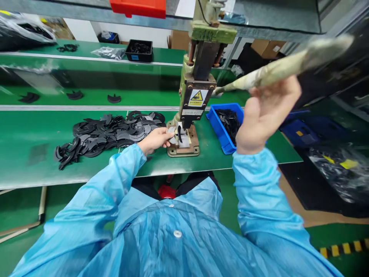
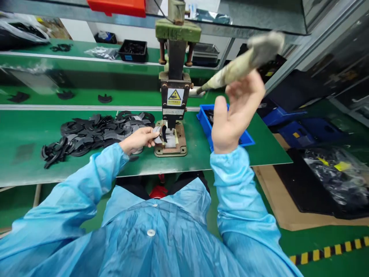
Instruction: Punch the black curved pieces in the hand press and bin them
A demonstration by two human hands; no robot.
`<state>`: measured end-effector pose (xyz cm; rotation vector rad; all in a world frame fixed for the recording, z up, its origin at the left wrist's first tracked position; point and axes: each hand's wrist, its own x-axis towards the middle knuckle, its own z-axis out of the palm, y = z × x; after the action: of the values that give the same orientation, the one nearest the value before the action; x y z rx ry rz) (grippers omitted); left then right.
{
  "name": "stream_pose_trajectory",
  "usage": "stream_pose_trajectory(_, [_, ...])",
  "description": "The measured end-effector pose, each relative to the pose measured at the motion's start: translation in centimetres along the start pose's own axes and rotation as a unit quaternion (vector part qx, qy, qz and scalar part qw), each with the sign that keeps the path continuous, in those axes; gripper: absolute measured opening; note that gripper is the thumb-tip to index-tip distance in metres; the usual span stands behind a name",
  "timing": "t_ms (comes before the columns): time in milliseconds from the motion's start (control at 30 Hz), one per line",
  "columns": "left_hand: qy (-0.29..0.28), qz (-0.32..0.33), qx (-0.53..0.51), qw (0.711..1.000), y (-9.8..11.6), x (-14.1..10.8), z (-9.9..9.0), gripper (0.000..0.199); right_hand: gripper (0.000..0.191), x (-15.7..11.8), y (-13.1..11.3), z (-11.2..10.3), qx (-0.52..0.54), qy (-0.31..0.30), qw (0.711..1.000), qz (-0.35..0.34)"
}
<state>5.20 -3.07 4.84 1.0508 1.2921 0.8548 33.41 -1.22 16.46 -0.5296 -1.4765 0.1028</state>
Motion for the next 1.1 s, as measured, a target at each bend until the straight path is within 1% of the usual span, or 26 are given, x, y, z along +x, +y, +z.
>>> stream_pose_trajectory(33, [-0.011,0.019,-0.005,1.000,0.0,-1.3,-0.3,0.042,0.044,-2.1,0.5,0.1,-0.011,0.015,0.999,0.027])
stream_pose_trajectory(67, [-0.021,0.038,-0.012,0.999,0.0,-2.7,-0.5,0.044,0.035,-4.6,0.9,0.3,-0.010,-0.005,0.997,0.075])
stream_pose_trajectory(100, [-0.029,0.054,-0.018,0.998,0.1,-4.0,-0.6,0.047,0.032,-7.3,1.1,0.6,0.012,-0.061,0.989,0.136])
stream_pose_trajectory(133, [-0.036,0.067,-0.023,0.997,0.1,-5.2,-0.7,0.049,0.035,-10.0,1.1,1.0,0.063,-0.127,0.968,0.205])
stream_pose_trajectory(167, [-0.042,0.075,-0.027,0.996,0.1,-6.3,-0.6,0.050,0.039,-12.5,0.8,1.6,0.109,-0.179,0.939,0.272])
stream_pose_trajectory(233, [-0.048,0.080,-0.029,0.995,0.1,-7.9,-0.1,0.052,0.043,-16.4,-0.4,3.0,0.131,-0.220,0.918,0.304])
stream_pose_trajectory(267, [-0.051,0.079,-0.029,0.995,0.0,-8.5,0.3,0.053,0.043,-17.7,-1.1,3.7,0.136,-0.224,0.913,0.313])
stream_pose_trajectory(333, [-0.056,0.076,-0.027,0.995,-0.2,-9.2,1.0,0.053,0.039,-19.2,-2.2,4.8,0.133,-0.215,0.913,0.320])
stream_pose_trajectory(433, [-0.059,0.074,-0.026,0.995,-0.4,-9.8,1.8,0.052,0.033,-19.8,-3.1,5.6,0.118,-0.191,0.918,0.327])
stream_pose_trajectory(567, [-0.076,0.061,-0.032,0.995,-0.6,-9.9,2.1,0.050,0.028,-20.2,-3.4,5.3,0.102,-0.187,0.923,0.320])
stream_pose_trajectory(700, [-0.102,0.037,-0.040,0.993,-0.8,-9.4,1.8,0.054,0.023,-20.1,-3.5,4.8,0.083,-0.213,0.927,0.299])
stream_pose_trajectory(900, [-0.088,0.034,0.011,0.995,-1.1,-8.7,0.7,0.054,0.018,-18.0,-3.3,3.3,0.044,-0.268,0.933,0.235])
stream_pose_trajectory(933, [-0.072,0.046,0.024,0.996,-1.2,-8.9,0.6,0.053,0.017,-17.7,-3.3,3.0,0.039,-0.274,0.935,0.223])
stream_pose_trajectory(1000, [0.002,0.105,0.065,0.992,-1.1,-9.4,0.7,0.047,0.014,-17.5,-3.3,2.6,0.031,-0.281,0.938,0.202])
stream_pose_trajectory(1067, [0.080,0.184,0.126,0.972,-0.9,-10.1,1.2,0.038,0.013,-17.5,-3.3,2.5,0.024,-0.281,0.941,0.186])
stream_pose_trajectory(1100, [0.094,0.213,0.158,0.960,-0.8,-10.4,1.4,0.035,0.013,-17.6,-3.4,2.5,0.021,-0.280,0.943,0.178])
